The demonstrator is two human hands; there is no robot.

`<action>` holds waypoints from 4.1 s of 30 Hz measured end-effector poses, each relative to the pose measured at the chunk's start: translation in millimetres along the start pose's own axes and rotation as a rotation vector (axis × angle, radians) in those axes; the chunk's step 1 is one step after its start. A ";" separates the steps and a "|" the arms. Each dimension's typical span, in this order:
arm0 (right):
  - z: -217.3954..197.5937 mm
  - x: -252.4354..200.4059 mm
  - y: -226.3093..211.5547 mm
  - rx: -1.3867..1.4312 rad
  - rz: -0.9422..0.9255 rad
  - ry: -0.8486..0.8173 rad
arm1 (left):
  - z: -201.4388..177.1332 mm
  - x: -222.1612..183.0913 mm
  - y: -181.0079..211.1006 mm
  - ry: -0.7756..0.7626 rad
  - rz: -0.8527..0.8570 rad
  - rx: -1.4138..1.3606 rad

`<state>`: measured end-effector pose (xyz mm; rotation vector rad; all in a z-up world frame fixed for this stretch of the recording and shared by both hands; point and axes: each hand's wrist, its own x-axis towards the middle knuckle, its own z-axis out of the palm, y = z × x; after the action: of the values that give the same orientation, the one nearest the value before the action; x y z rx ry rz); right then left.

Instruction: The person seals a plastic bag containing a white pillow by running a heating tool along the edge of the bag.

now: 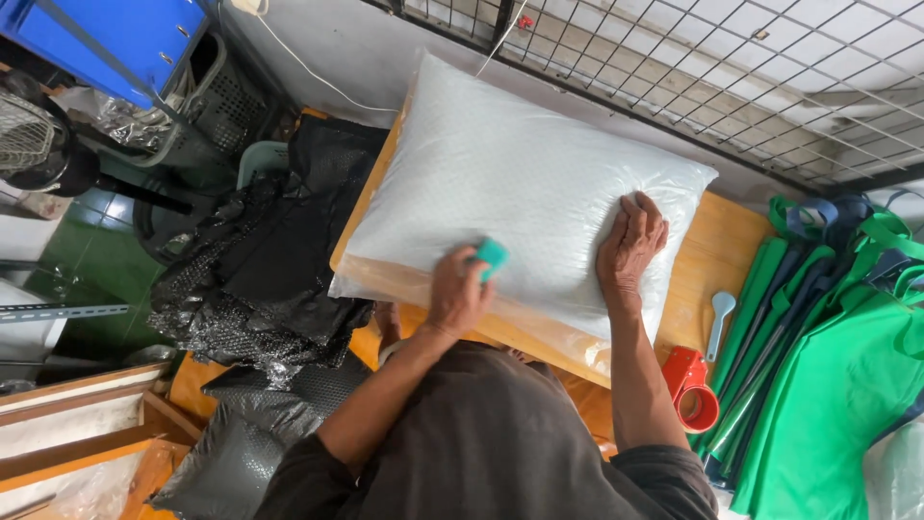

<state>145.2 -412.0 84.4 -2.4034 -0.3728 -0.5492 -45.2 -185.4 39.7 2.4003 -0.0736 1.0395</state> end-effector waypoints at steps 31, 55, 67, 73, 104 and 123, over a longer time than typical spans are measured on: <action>1.8 -1.8 -0.8 0.025 -0.054 0.067 | -60.5 -44.8 -73.1 0.247 -0.484 0.173; -11.3 -18.5 -6.0 0.140 0.035 0.143 | 128.1 156.8 101.0 -0.337 0.029 0.088; -8.0 -7.6 -15.6 0.062 0.045 0.096 | 34.8 169.7 -209.3 -0.142 -0.756 0.279; -9.2 -15.1 -29.3 -0.274 0.355 0.183 | -5.8 115.8 -241.5 -0.237 -1.207 -0.204; -79.4 -62.3 -57.1 -0.250 0.826 -0.288 | 132.2 160.8 75.1 -0.245 0.120 0.012; -61.5 -62.0 -50.3 -0.277 0.841 -0.279 | 37.7 156.1 -240.1 0.157 -1.005 0.129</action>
<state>53.5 -421.1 125.1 -2.6024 0.6308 0.1279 149.2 27.5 21.1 1.9930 1.1493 0.7168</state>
